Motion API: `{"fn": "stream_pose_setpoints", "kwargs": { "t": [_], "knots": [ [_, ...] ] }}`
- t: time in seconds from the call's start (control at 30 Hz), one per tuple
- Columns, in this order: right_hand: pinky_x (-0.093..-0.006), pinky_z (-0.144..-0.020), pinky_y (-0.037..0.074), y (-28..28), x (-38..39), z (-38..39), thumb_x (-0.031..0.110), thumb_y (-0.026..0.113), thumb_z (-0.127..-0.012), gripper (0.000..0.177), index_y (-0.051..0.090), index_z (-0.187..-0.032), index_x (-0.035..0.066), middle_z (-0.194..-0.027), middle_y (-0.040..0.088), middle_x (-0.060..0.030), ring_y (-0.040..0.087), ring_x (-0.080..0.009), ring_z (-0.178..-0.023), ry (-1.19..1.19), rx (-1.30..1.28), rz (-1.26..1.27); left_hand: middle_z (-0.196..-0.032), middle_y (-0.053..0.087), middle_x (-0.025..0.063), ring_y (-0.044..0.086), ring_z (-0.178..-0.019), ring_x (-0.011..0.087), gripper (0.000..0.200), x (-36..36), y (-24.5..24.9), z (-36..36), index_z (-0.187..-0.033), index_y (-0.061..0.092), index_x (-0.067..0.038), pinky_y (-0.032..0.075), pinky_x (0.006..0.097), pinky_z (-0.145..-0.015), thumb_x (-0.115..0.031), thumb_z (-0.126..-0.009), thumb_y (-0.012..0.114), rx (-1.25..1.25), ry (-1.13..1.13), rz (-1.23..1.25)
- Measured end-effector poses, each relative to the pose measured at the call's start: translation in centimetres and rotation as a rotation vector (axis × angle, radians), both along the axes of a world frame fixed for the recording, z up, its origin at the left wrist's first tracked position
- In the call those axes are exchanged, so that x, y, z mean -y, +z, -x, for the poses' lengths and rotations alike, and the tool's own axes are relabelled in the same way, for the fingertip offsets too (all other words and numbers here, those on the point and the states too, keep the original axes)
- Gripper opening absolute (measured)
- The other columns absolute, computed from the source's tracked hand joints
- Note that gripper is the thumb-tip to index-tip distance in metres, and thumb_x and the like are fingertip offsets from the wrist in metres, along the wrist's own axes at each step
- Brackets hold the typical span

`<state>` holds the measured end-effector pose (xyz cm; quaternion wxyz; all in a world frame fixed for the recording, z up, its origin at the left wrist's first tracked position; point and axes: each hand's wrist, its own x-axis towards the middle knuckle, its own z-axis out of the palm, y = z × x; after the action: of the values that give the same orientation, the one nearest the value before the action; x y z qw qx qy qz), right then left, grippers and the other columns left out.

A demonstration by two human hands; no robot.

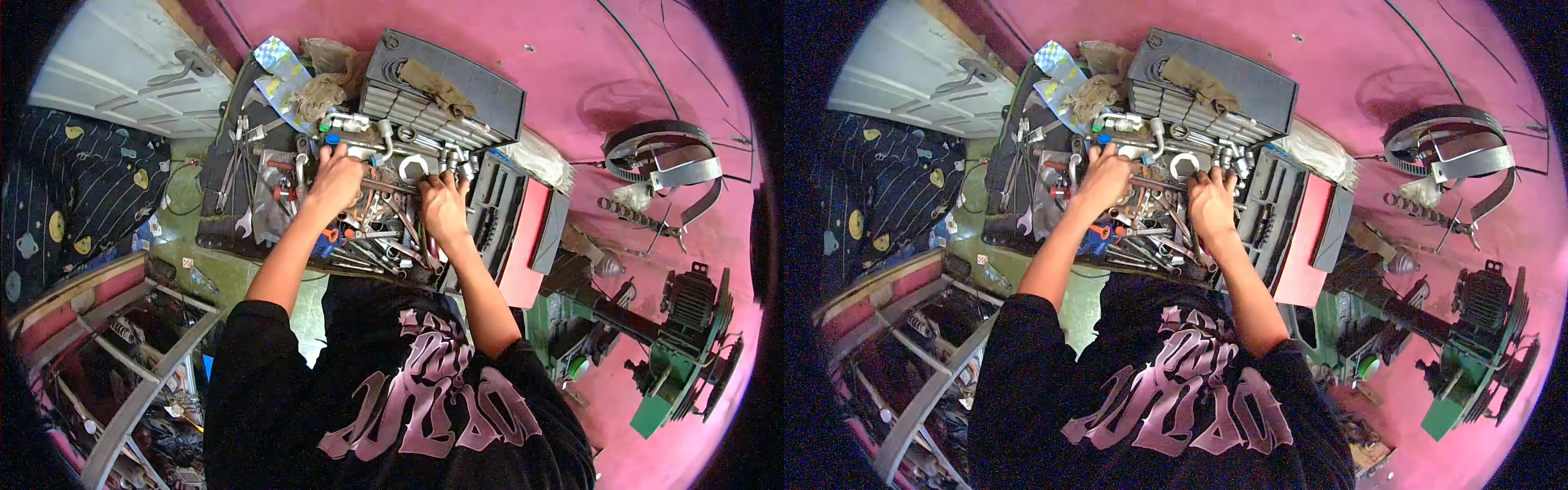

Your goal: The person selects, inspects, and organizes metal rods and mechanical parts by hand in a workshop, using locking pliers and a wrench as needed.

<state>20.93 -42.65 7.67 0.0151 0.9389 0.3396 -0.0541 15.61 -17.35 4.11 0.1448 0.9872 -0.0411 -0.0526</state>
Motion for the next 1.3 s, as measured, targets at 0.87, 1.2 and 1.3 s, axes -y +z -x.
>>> {"fn": "stream_pose_setpoints", "kwargs": {
  "t": [0.87, 1.2, 1.3],
  "knots": [
    [-0.063, -0.116, 0.034, 13.1, 1.5, 1.2, 0.01, 0.065, -0.086, 0.014, 0.076, -0.095, 0.006, -0.104, 0.071, -0.0144, 0.06, -0.0348, -0.116, -0.002, 0.119, -0.119, -0.117, 0.072, 0.0081, 0.055, -0.119, 0.0306, 0.025, 3.0, 4.5, 3.0, -0.113, 0.073, -0.01, 0.033, 0.0479, -0.102, -0.002, -0.089, 0.07, 0.08, -0.013, 0.498],
    [-0.0637, -0.116, 0.032, 12.7, 8.0, 3.3, 0.012, 0.065, -0.089, 0.016, 0.077, -0.099, 0.007, -0.102, 0.069, -0.0129, 0.059, -0.0346, -0.115, -0.165, 0.051, -0.168, -0.113, 0.07, 0.0058, 0.055, -0.121, 0.028, 0.025, 7.0, 9.6, 1.8, -0.11, 0.08, -0.007, 0.033, 0.0505, -0.108, -0.003, -0.09, 0.066, 0.221, -0.123, 0.265],
    [-0.0639, -0.117, 0.032, 12.2, 10.5, 4.1, 0.01, 0.064, -0.089, 0.021, 0.075, -0.107, 0.007, -0.103, 0.069, -0.011, 0.06, -0.0324, -0.116, -0.167, 0.078, -0.128, -0.116, 0.07, 0.0026, 0.056, -0.121, 0.0267, 0.026, 8.7, 10.8, 1.3, -0.112, 0.08, -0.011, 0.036, 0.0527, -0.107, -0.009, -0.089, 0.068, 0.242, -0.142, 0.105]
  ]
}}
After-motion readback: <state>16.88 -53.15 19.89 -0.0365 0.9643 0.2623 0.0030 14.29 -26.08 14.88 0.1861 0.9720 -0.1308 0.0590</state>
